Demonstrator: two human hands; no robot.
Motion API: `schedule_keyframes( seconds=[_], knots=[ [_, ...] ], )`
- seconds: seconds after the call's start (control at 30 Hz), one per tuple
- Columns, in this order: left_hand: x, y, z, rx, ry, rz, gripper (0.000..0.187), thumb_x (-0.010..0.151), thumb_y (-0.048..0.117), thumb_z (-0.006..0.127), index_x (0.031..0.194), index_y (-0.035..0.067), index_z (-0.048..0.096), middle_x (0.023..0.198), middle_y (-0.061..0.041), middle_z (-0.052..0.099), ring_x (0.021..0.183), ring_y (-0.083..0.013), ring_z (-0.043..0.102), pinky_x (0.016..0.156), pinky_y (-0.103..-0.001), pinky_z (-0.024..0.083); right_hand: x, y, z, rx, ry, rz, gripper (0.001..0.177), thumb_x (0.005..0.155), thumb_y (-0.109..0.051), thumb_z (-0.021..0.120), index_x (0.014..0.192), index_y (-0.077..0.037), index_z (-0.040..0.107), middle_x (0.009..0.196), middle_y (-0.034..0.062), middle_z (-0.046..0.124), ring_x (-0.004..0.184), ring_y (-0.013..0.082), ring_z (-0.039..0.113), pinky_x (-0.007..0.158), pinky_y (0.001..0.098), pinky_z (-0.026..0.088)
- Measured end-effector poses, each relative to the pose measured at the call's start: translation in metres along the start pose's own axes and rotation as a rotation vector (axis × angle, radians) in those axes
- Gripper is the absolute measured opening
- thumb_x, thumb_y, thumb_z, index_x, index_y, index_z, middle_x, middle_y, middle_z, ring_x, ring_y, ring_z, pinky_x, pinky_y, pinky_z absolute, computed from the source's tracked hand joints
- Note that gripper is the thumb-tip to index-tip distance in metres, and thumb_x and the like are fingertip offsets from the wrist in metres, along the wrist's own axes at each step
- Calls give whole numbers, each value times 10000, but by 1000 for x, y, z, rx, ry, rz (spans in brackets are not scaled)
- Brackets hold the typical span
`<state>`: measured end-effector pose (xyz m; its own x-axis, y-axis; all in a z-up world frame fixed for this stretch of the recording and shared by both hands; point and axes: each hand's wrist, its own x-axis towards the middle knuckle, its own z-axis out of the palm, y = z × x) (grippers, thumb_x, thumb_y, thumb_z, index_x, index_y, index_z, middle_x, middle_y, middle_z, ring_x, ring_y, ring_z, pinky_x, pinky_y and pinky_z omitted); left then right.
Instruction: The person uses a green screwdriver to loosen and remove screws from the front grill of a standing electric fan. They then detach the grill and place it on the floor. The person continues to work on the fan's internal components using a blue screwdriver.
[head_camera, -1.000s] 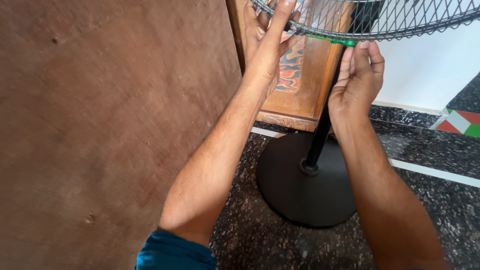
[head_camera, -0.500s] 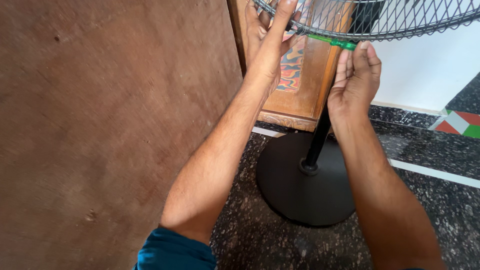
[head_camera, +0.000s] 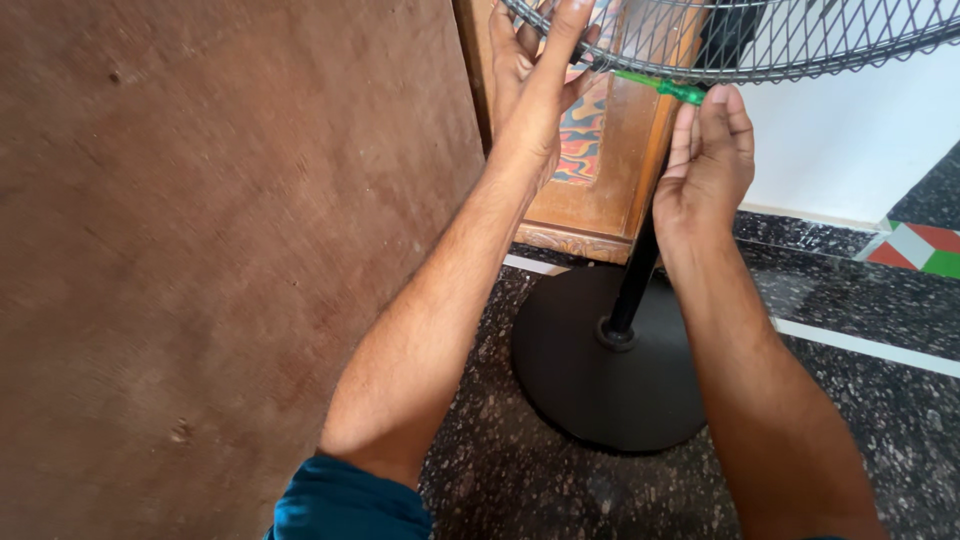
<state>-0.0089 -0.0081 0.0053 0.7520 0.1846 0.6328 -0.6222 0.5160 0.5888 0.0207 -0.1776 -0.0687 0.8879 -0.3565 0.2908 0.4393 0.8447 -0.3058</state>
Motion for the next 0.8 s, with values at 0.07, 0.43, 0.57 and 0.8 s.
schedule_keyframes(
  seconds=[0.07,0.43,0.57,0.8],
  knots=[
    [0,1,0,-14,-11,1,650,918,338,785,1412,126,420,1305,-31,609,1134,-208,630,938,-456,544,0,-1,0,-22,-24,-1,298,955,18,698,1223,28,567,1163,129,670,1092,195,701,1026,294,591],
    [-2,3,0,18,-19,-4,664,937,372,790,1420,119,410,1342,-45,600,1167,-216,626,943,-463,550,-3,-2,4,-31,-5,10,254,980,15,690,1205,21,571,1146,122,676,1064,183,697,1038,281,597],
    [-1,3,0,21,-9,-3,698,928,380,801,1428,93,407,1365,-70,589,1174,-240,631,948,-475,554,-2,-5,3,-45,-27,-13,269,963,33,692,1199,3,565,1138,124,678,1068,187,707,1038,284,610],
    [-1,4,1,10,8,-8,712,915,390,828,1414,118,401,1354,-65,588,1146,-237,635,926,-473,564,-3,-5,4,-17,-1,19,259,999,0,697,1218,17,559,1137,126,662,1060,195,693,1032,293,607]
  ],
)
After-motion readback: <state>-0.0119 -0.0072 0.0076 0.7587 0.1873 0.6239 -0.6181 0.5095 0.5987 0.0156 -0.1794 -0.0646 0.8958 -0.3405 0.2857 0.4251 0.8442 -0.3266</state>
